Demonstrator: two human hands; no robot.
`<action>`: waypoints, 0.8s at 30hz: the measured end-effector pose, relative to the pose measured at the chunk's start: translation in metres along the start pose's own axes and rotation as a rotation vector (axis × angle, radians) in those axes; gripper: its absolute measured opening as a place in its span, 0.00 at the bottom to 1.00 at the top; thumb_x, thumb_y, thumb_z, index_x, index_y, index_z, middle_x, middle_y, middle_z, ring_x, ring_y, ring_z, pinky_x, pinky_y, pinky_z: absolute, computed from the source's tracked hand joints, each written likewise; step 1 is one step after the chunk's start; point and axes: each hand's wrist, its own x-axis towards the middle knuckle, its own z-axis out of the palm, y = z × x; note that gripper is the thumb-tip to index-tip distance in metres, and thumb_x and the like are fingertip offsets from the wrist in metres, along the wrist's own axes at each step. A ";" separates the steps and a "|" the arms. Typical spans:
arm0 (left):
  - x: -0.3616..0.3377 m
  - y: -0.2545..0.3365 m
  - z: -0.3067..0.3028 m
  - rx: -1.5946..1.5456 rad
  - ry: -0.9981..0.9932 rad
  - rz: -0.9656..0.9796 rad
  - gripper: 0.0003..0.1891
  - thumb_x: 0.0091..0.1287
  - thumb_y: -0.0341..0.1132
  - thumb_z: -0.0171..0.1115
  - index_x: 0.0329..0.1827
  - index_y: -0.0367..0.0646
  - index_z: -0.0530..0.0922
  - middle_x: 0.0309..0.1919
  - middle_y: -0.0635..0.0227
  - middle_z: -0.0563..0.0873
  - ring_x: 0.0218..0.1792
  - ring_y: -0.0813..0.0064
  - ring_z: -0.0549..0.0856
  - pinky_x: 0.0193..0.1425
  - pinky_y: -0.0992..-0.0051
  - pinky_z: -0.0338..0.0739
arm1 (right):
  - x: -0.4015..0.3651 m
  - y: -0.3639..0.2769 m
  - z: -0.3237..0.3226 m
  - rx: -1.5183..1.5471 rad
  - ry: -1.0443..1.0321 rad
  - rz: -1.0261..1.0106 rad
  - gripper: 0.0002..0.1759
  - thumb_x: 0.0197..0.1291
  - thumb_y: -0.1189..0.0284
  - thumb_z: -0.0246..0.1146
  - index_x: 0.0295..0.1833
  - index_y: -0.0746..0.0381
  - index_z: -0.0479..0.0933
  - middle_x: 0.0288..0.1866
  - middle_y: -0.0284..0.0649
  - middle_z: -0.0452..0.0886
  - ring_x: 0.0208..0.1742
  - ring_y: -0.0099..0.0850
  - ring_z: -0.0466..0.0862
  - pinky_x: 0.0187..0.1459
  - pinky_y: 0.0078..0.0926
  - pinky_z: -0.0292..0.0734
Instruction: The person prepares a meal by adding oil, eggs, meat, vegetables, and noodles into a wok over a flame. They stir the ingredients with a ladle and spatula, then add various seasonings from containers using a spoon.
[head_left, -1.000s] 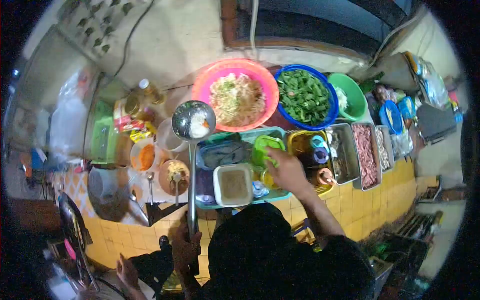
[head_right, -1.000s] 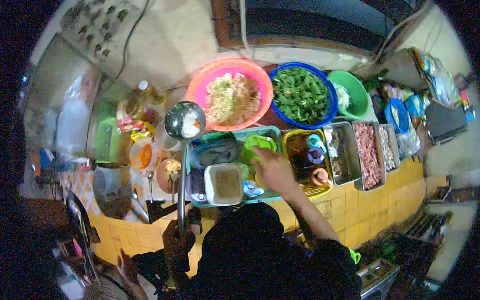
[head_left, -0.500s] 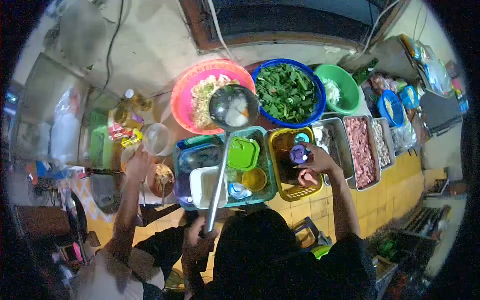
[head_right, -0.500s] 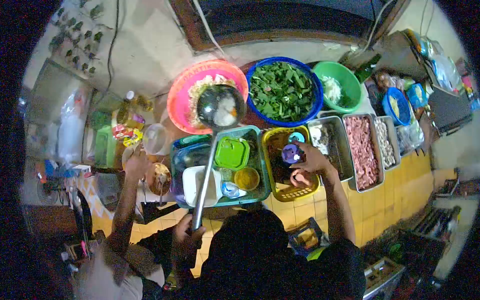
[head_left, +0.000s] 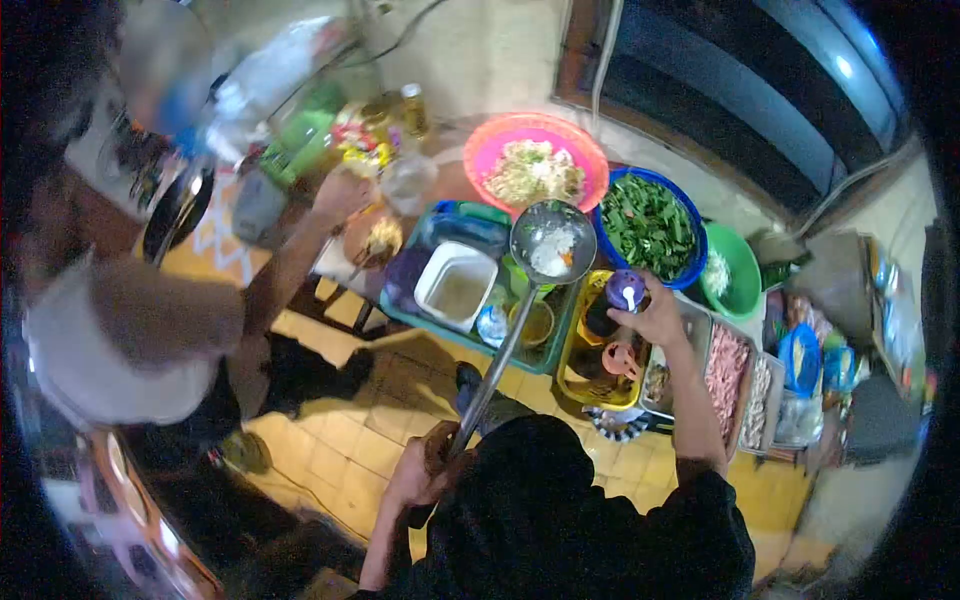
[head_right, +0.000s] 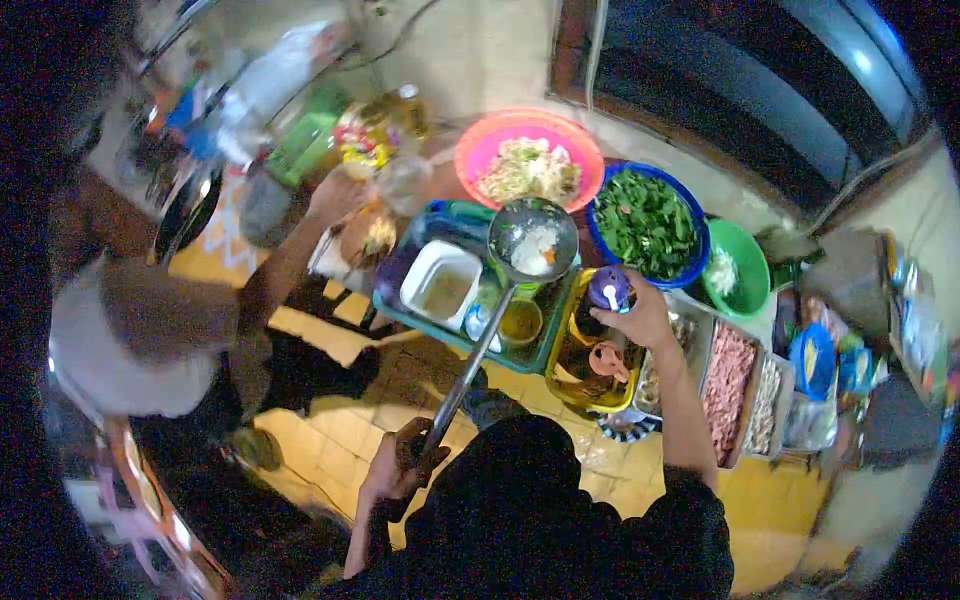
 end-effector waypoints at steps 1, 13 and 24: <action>-0.012 0.001 0.011 0.004 0.061 -0.016 0.13 0.56 0.31 0.65 0.42 0.40 0.73 0.18 0.74 0.73 0.17 0.84 0.69 0.20 0.80 0.64 | 0.006 -0.008 -0.004 0.002 0.005 -0.024 0.36 0.33 0.65 0.74 0.51 0.66 0.71 0.42 0.44 0.80 0.43 0.34 0.81 0.48 0.27 0.73; -0.079 -0.050 0.084 -0.082 0.261 0.022 0.18 0.58 0.42 0.63 0.46 0.40 0.73 0.29 0.53 0.81 0.28 0.58 0.80 0.34 0.67 0.73 | 0.055 -0.100 0.030 -0.890 0.027 -0.772 0.23 0.40 0.70 0.64 0.48 0.57 0.73 0.49 0.40 0.73 0.53 0.37 0.72 0.55 0.34 0.65; -0.064 -0.050 0.102 -0.085 0.312 0.095 0.13 0.59 0.33 0.63 0.43 0.39 0.72 0.16 0.74 0.71 0.17 0.84 0.68 0.20 0.79 0.62 | 0.040 -0.092 0.032 -0.790 -0.194 -0.269 0.33 0.43 0.65 0.65 0.59 0.55 0.67 0.59 0.40 0.69 0.61 0.40 0.67 0.58 0.46 0.61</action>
